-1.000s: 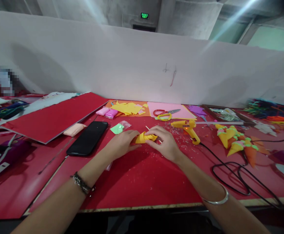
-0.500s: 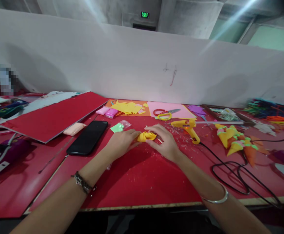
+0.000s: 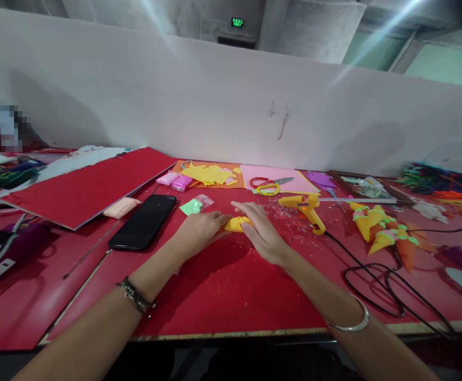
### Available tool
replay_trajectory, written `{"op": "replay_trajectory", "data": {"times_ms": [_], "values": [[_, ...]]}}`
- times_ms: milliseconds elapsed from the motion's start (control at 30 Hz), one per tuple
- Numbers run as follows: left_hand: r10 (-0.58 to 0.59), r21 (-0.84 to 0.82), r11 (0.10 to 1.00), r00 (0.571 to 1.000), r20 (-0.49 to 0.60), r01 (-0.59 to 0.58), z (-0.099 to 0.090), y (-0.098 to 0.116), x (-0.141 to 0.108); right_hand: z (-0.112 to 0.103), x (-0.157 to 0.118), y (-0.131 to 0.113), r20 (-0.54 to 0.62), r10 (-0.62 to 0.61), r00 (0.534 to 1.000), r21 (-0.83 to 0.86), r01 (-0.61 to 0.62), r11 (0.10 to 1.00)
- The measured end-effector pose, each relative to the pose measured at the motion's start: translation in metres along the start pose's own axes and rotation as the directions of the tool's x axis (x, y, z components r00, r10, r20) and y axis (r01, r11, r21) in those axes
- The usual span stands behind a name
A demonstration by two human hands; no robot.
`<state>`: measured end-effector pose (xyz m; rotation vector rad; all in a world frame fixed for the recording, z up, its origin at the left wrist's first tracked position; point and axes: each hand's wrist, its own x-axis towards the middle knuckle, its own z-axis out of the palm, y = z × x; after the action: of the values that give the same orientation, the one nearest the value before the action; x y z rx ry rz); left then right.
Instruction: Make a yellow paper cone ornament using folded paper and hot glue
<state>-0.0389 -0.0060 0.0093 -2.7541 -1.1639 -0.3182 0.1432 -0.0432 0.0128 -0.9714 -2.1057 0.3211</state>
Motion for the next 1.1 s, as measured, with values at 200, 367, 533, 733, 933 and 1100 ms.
{"op": "replay_trajectory", "data": {"times_ms": [200, 367, 533, 733, 933, 1100], "values": [[-0.002, -0.167, 0.986, 1.0, -0.014, -0.001, 0.003, -0.001, 0.0, 0.0, -0.002, 0.0, 0.01, 0.014, 1.0, 0.093, -0.015, 0.996], [-0.002, -0.411, 0.911, 0.995, -0.098, -0.039, 0.002, 0.002, 0.001, 0.001, -0.002, 0.002, -0.047, 0.048, 0.998, 0.265, -0.033, 0.964], [0.074, -0.573, 0.806, 0.987, -0.145, -0.145, 0.004, 0.008, 0.002, 0.001, -0.001, -0.003, 0.038, -0.01, 0.999, 0.143, 0.004, 0.99], [0.144, -0.598, 0.779, 0.982, -0.124, -0.19, 0.01, 0.006, 0.002, 0.001, 0.0, -0.006, 0.063, -0.078, 0.995, 0.061, 0.074, 0.995], [0.139, -0.622, 0.766, 0.987, -0.083, -0.16, 0.009, 0.006, 0.002, 0.001, 0.001, -0.006, 0.038, -0.086, 0.996, 0.102, 0.082, 0.991], [0.117, -0.655, 0.744, 0.991, -0.068, -0.133, 0.005, 0.009, 0.002, 0.002, 0.0, -0.006, -0.025, -0.003, 1.0, 0.217, 0.008, 0.976]]}}
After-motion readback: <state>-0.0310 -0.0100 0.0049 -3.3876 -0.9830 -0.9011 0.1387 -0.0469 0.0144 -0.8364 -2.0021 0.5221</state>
